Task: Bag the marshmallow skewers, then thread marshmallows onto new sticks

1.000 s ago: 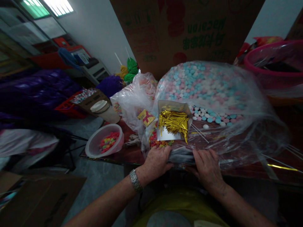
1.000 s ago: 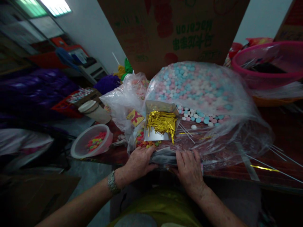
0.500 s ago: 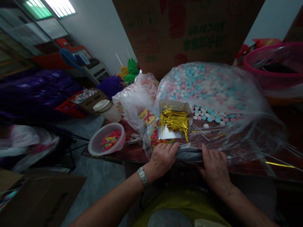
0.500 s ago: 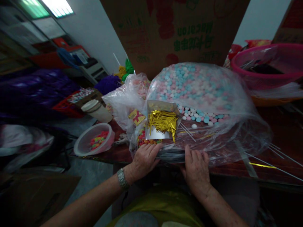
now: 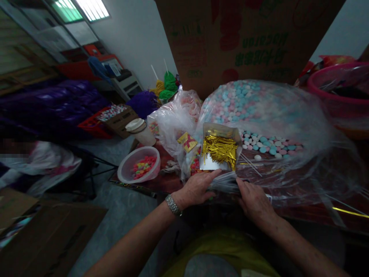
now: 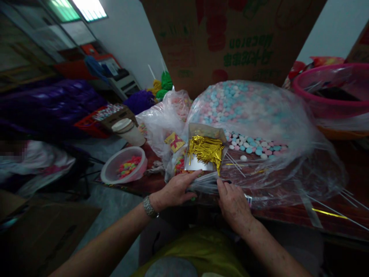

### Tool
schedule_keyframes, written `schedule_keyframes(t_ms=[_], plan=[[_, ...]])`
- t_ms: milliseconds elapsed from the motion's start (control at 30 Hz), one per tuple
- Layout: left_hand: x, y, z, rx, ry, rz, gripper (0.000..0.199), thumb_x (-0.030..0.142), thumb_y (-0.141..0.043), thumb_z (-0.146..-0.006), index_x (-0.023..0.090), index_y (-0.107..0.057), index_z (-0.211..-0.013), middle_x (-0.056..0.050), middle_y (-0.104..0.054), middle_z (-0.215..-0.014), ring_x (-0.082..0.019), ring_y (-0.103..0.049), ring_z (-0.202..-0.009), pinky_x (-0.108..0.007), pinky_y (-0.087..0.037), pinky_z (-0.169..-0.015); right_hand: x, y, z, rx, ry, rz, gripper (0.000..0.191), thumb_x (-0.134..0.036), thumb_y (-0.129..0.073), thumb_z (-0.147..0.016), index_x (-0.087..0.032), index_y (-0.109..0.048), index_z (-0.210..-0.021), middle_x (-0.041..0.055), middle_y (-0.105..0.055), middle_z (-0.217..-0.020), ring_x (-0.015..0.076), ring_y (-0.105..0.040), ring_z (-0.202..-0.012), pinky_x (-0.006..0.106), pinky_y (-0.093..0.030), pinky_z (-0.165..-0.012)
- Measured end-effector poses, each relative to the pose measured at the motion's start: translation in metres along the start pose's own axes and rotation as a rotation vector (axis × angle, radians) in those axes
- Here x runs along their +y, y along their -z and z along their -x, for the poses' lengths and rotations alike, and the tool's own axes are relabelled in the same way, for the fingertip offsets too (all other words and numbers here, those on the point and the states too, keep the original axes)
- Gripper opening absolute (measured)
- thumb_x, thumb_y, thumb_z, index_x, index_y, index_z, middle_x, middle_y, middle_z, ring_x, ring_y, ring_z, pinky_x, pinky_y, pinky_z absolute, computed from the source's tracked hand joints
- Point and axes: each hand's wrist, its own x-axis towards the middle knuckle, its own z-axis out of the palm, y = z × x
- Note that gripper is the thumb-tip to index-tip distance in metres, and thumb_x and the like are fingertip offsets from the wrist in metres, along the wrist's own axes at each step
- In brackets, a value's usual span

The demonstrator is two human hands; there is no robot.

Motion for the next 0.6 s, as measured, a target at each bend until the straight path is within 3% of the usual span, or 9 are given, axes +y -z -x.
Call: schedule_keyframes(t_ms=[133,267,400,500,600], plan=[[-0.007,0.009,0.003,-0.051,0.009,0.318,0.063,0.014,-0.049,-0.076,0.016,-0.028,-0.135,-0.007,-0.057,-0.119,-0.017,-0.057,-0.101,-0.027,-0.045,-0.086,0.003,-0.008,0.000,-0.004,0.053,-0.039,0.041,-0.013,-0.044,-0.082,-0.007,-0.044,-0.122,0.0149,-0.060,-0.100,0.0258,-0.054,-0.090,0.039,-0.043,-0.074],[-0.006,0.001,-0.001,0.092,0.090,0.096,0.050,0.014,-0.052,-0.070,0.017,-0.051,-0.120,-0.007,-0.062,-0.110,-0.021,-0.057,-0.099,-0.032,-0.043,-0.089,0.002,-0.003,-0.002,-0.106,0.046,-0.060,0.042,-0.012,-0.043,-0.082,-0.009,-0.046,-0.124,0.0148,-0.059,-0.106,0.0269,-0.054,-0.091,0.041,-0.043,-0.075],[-0.013,-0.013,-0.009,0.198,0.127,0.011,0.039,0.026,-0.054,-0.078,0.015,-0.056,-0.114,-0.010,-0.066,-0.099,-0.022,-0.060,-0.093,-0.035,-0.044,-0.087,0.006,0.005,-0.016,-0.202,0.028,-0.153,0.049,-0.008,-0.040,-0.078,-0.010,-0.045,-0.127,0.0156,-0.056,-0.115,0.0266,-0.053,-0.100,0.040,-0.044,-0.081],[-0.025,-0.017,-0.012,0.201,0.081,0.089,0.047,0.039,-0.056,-0.079,0.013,-0.053,-0.118,-0.012,-0.064,-0.104,-0.022,-0.059,-0.096,-0.033,-0.044,-0.086,0.013,0.010,-0.026,-0.275,0.037,-0.241,0.048,-0.008,-0.038,-0.078,-0.009,-0.047,-0.126,0.0159,-0.054,-0.119,0.0241,-0.054,-0.103,0.037,-0.043,-0.086],[-0.033,-0.018,-0.013,0.200,0.126,0.200,0.059,0.046,-0.060,-0.076,0.011,-0.049,-0.122,-0.012,-0.064,-0.102,-0.021,-0.060,-0.091,-0.031,-0.046,-0.081,0.015,0.015,-0.033,-0.329,0.049,-0.264,0.046,-0.009,-0.037,-0.080,-0.010,-0.048,-0.125,0.0157,-0.055,-0.119,0.0235,-0.054,-0.102,0.036,-0.043,-0.086]])
